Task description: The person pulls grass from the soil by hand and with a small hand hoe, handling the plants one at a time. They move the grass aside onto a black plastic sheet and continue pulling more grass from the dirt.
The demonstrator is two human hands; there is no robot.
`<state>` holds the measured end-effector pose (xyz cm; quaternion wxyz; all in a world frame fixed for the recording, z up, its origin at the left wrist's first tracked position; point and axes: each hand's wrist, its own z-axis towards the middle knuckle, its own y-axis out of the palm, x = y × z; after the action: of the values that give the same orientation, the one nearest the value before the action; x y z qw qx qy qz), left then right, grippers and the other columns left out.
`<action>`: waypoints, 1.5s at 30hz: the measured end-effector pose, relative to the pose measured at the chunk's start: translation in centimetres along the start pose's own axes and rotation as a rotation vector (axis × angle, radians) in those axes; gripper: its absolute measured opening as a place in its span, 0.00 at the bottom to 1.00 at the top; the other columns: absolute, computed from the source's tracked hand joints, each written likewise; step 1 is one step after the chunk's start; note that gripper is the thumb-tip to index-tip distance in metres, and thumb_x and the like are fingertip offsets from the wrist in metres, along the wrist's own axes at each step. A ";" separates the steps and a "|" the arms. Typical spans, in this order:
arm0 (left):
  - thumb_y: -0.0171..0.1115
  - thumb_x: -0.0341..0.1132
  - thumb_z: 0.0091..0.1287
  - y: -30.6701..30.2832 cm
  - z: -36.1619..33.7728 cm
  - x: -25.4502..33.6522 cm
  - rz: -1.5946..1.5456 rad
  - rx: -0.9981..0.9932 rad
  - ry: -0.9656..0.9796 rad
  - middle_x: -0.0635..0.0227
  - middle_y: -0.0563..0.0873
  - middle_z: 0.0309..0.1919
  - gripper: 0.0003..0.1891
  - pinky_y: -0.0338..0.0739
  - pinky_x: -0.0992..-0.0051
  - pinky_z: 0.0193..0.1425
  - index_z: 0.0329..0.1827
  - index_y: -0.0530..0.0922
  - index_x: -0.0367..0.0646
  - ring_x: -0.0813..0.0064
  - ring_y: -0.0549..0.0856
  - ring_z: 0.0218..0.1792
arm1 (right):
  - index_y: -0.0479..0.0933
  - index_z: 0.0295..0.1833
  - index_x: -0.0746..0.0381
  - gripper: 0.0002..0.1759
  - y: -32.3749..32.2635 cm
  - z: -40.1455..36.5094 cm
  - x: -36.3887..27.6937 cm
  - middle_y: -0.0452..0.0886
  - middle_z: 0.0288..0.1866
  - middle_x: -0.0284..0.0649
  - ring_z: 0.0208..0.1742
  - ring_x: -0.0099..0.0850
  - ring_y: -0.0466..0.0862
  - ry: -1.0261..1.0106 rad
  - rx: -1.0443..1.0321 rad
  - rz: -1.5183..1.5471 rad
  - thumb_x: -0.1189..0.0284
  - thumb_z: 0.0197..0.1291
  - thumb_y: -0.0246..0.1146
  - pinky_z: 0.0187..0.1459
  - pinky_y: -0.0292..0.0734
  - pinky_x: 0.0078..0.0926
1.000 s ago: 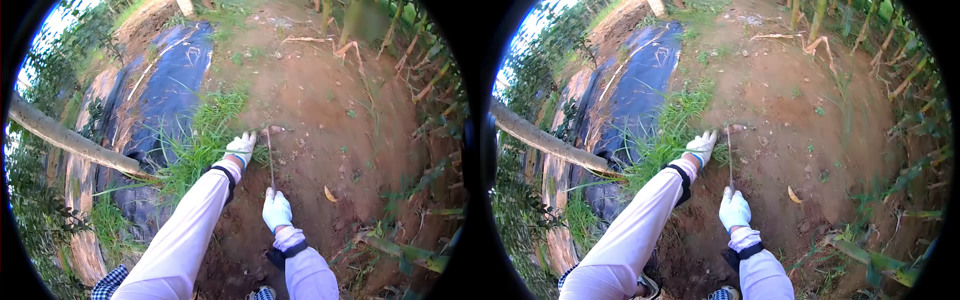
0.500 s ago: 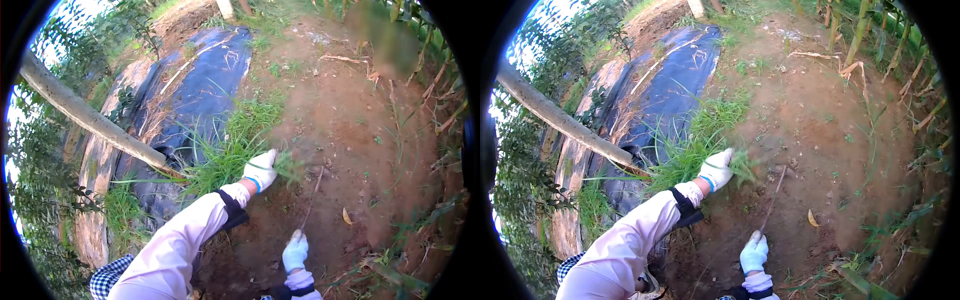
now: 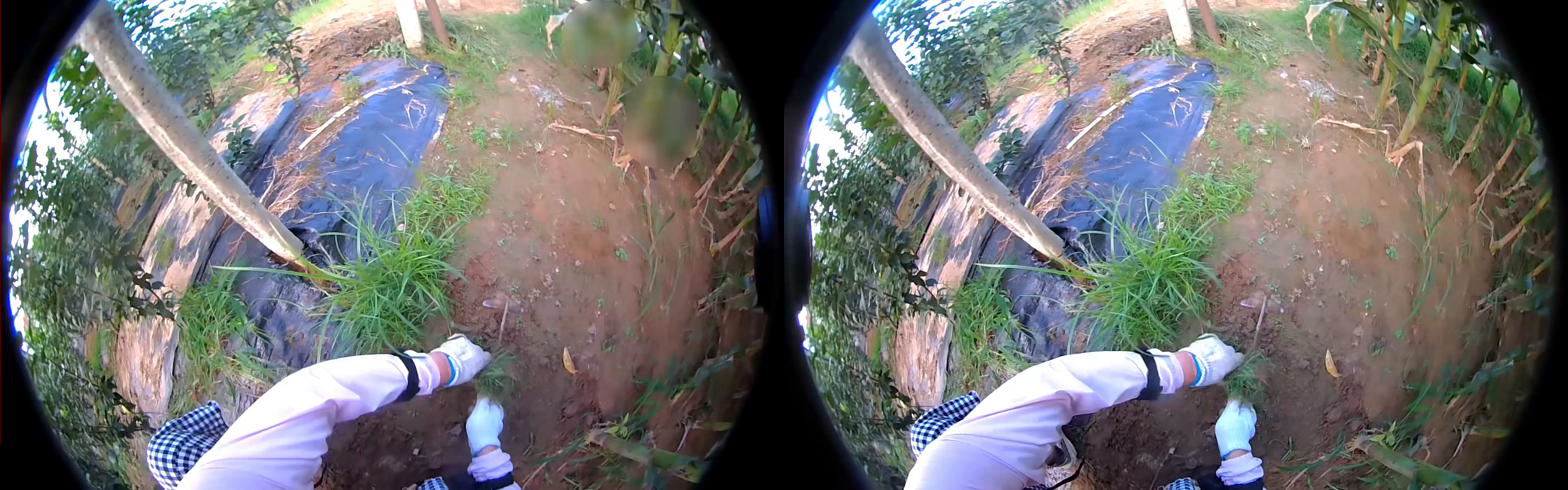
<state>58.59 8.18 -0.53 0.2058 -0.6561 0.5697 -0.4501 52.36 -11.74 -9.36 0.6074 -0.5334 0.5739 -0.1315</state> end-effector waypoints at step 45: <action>0.60 0.32 0.66 -0.1 -7.8 -6.2 -0.556 0.831 -0.330 0.62 0.84 0.29 0.06 0.80 0.67 0.39 0.43 0.80 0.42 0.60 0.84 0.32 | 0.76 0.45 0.65 0.29 -1.7 -7.9 -5.1 0.83 0.33 0.58 0.38 0.59 0.83 0.372 -0.258 0.228 0.48 0.71 0.45 0.40 0.76 0.56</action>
<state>52.50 15.87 1.33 0.4086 -0.7076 0.1076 -0.5664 44.91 -12.44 -3.39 0.4290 -0.5050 0.7443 -0.0835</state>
